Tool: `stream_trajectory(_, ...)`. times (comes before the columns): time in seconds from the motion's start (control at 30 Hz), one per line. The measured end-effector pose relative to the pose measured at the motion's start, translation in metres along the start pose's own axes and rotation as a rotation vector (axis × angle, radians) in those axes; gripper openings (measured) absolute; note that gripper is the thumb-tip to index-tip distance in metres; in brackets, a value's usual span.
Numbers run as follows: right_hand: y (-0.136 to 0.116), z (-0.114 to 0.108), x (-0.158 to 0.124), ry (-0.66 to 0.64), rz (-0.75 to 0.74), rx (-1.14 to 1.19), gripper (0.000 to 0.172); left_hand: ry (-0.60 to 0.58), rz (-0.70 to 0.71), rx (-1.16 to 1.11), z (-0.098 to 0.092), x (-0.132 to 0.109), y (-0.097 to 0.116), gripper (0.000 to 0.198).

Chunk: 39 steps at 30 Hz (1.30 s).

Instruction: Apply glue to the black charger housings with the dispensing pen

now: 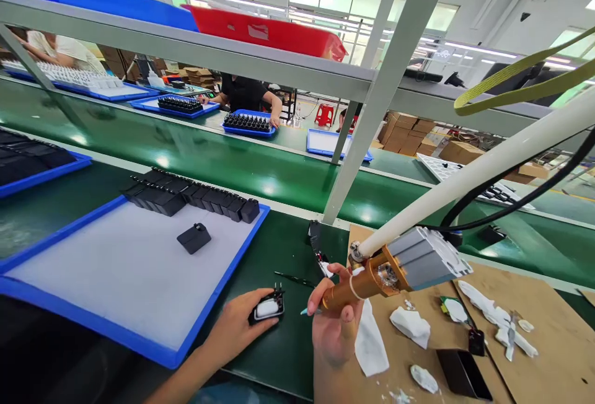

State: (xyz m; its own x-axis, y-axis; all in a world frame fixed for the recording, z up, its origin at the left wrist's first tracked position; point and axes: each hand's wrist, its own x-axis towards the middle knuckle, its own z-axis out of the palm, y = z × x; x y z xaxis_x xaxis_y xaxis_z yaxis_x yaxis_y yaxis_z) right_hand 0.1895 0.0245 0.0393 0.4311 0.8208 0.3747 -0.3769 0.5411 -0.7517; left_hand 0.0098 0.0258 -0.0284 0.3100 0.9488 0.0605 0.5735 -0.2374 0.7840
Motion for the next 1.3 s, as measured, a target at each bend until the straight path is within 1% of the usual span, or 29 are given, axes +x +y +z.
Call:
stream_trajectory(0.07,-0.002,0.002,0.0,0.007,0.009,-0.008,0.039,0.006,-0.017,0.04,0.001,0.005,0.005,0.035)
stream_trajectory(0.17,-0.004,0.008,0.0,0.014,0.015,0.003,0.041,0.03,-0.033,0.058,0.002,0.007,0.009,0.036)
stream_trajectory(0.33,-0.004,0.026,0.001,0.02,0.052,-0.016,0.044,0.076,-0.07,-0.033,-0.001,0.002,0.004,0.039)
stream_trajectory(0.47,-0.002,0.042,0.002,-0.006,0.082,-0.02,0.047,0.138,-0.036,-0.056,-0.005,0.0,0.0,0.033)
stream_trajectory(0.57,0.001,0.049,0.004,-0.027,0.086,0.021,0.046,0.182,0.004,-0.08,-0.006,-0.001,0.0,0.031)
stream_trajectory(0.73,0.003,0.05,0.008,-0.077,0.058,0.092,0.047,0.239,0.093,-0.119,-0.007,-0.003,0.006,0.032)
stream_trajectory(0.83,0.003,0.049,0.009,-0.085,0.048,0.112,0.045,0.26,0.139,-0.12,-0.009,-0.004,0.009,0.032)
stream_trajectory(1.0,0.005,0.046,0.008,-0.119,0.008,0.105,0.027,0.265,0.171,-0.119,-0.009,-0.003,0.012,0.033)
stream_trajectory(1.07,0.005,0.045,0.008,-0.13,-0.002,0.105,0.024,0.266,0.168,-0.124,-0.009,-0.003,0.013,0.033)
stream_trajectory(1.23,0.005,0.047,0.007,-0.116,0.015,0.111,0.039,0.266,0.155,-0.127,-0.009,-0.004,0.012,0.033)
stream_trajectory(1.3,0.005,0.048,0.007,-0.116,0.023,0.124,0.042,0.257,0.151,-0.126,-0.009,-0.004,0.012,0.034)
